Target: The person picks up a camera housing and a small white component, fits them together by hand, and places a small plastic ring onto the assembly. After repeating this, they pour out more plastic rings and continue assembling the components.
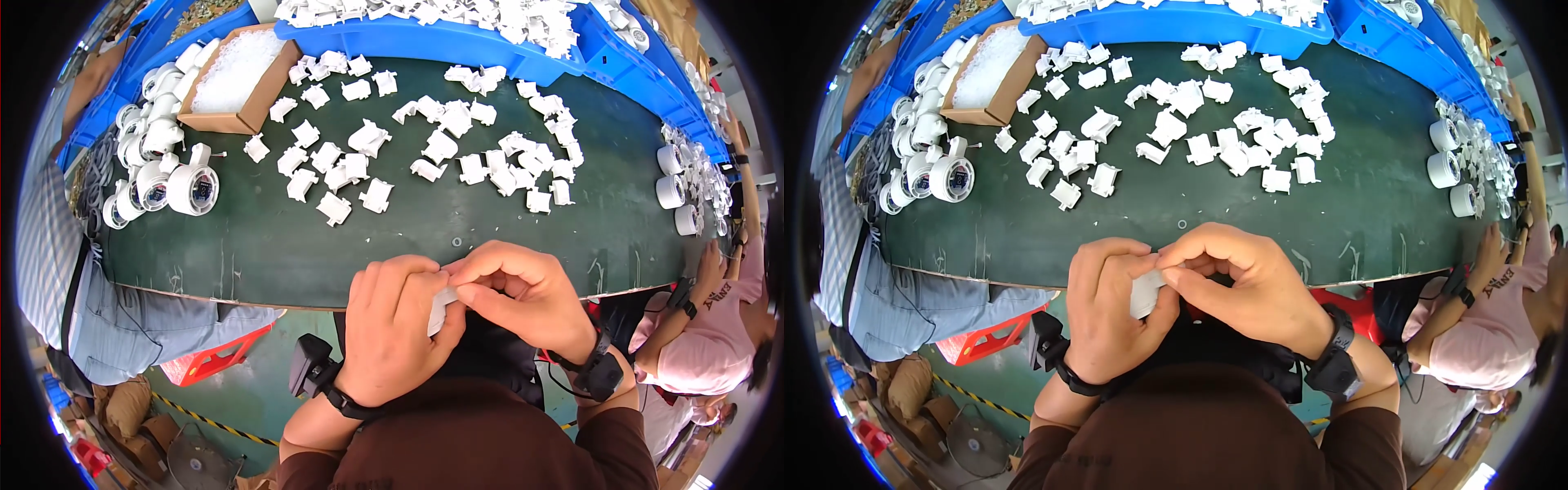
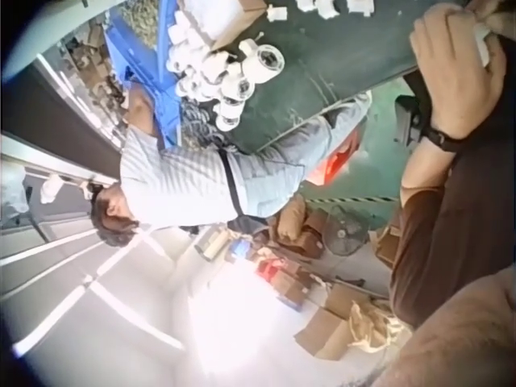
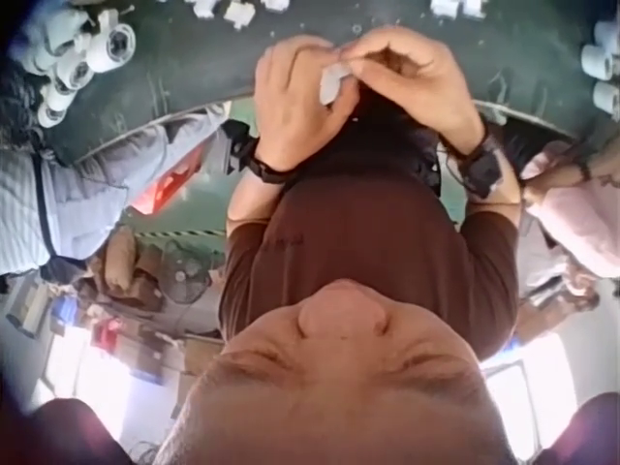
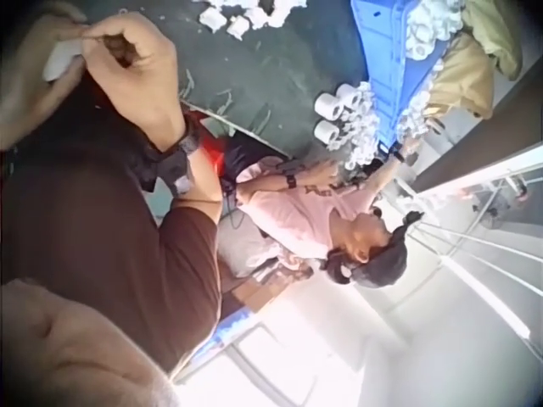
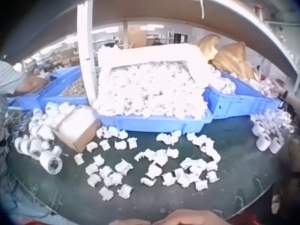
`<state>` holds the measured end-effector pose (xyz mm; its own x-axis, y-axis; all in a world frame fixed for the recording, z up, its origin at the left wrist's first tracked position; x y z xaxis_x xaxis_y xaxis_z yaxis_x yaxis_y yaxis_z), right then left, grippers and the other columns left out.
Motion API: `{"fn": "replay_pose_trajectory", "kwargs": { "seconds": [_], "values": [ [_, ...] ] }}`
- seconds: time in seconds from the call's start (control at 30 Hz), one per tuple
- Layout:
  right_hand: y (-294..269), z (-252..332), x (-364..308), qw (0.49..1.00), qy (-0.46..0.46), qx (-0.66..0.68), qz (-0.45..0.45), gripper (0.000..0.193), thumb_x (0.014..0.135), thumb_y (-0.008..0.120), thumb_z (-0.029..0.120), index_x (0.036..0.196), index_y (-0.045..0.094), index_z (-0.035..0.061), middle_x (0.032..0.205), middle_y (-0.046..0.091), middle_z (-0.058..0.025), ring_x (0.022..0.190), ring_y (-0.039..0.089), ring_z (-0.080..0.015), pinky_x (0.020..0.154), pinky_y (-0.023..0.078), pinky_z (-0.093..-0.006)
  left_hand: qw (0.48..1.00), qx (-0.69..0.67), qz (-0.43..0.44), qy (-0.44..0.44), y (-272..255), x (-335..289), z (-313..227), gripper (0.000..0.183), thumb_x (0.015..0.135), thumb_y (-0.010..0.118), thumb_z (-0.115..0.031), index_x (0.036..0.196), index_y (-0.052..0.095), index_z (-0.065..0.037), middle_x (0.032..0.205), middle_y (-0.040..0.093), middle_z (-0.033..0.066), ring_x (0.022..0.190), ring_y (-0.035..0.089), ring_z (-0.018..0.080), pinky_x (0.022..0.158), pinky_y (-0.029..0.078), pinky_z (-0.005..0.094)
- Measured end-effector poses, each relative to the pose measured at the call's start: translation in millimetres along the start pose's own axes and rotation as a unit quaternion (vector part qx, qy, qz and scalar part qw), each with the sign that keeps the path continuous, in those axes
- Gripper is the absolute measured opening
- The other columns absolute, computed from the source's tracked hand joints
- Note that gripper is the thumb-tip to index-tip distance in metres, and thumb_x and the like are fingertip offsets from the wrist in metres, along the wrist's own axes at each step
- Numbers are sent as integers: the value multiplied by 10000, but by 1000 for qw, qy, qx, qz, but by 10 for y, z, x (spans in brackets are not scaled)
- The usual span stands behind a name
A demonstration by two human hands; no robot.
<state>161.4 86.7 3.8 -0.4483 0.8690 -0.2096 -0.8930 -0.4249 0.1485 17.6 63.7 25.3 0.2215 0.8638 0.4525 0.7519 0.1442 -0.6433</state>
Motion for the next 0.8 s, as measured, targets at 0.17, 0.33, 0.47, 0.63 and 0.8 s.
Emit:
{"fn": "replay_pose_trajectory", "kwargs": {
  "seconds": [0.17,0.33,0.47,0.63,0.8],
  "values": [
    [28,-44,7,995,-52,29,-80,99,990,661,37,1083,646,10,969,658,-6,835,624,-53,669,509,-221,1000,-1,-26,14,17,-1,-37,416,700,796,-11,1062,605,-82,1042,630,87,900,595,294,766,459,393],
    [15,-110,-39,994,29,86,-67,118,1002,597,-27,1115,628,-12,1153,686,-128,1034,651,-132,915,541,-307,998,13,-57,20,14,-66,-21,377,690,812,-9,995,603,-89,993,636,78,881,593,290,742,482,389],
    [33,-93,-45,996,28,61,-61,126,1030,554,-14,1141,614,-15,1177,679,-124,1078,647,-141,953,533,-305,998,-8,-64,24,-8,-61,-8,331,689,811,-3,937,607,-83,971,640,79,850,596,290,713,501,390],
    [125,-84,-81,985,-100,-69,-120,148,1053,497,-5,1171,586,-3,1068,672,-64,952,638,-91,826,532,-252,998,-13,-36,45,-52,14,-6,307,682,811,-4,923,637,-84,957,650,79,843,606,297,724,498,393],
    [43,66,-95,963,-173,-185,-87,129,998,630,35,1104,702,38,1008,701,-48,869,646,-131,754,519,-283,998,2,16,53,-305,-75,197,290,693,827,-26,928,667,-86,981,666,83,909,611,289,813,480,402]
  ]
}}
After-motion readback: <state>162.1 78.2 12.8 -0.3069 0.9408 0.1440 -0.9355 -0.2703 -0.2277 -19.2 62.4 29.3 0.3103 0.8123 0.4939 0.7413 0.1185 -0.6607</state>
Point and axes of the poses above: each hand's wrist, its own x-axis towards the middle knuckle, its own y-axis out of the palm, z = x × y, the point moved 7 cm from there along x, towards the middle knuckle
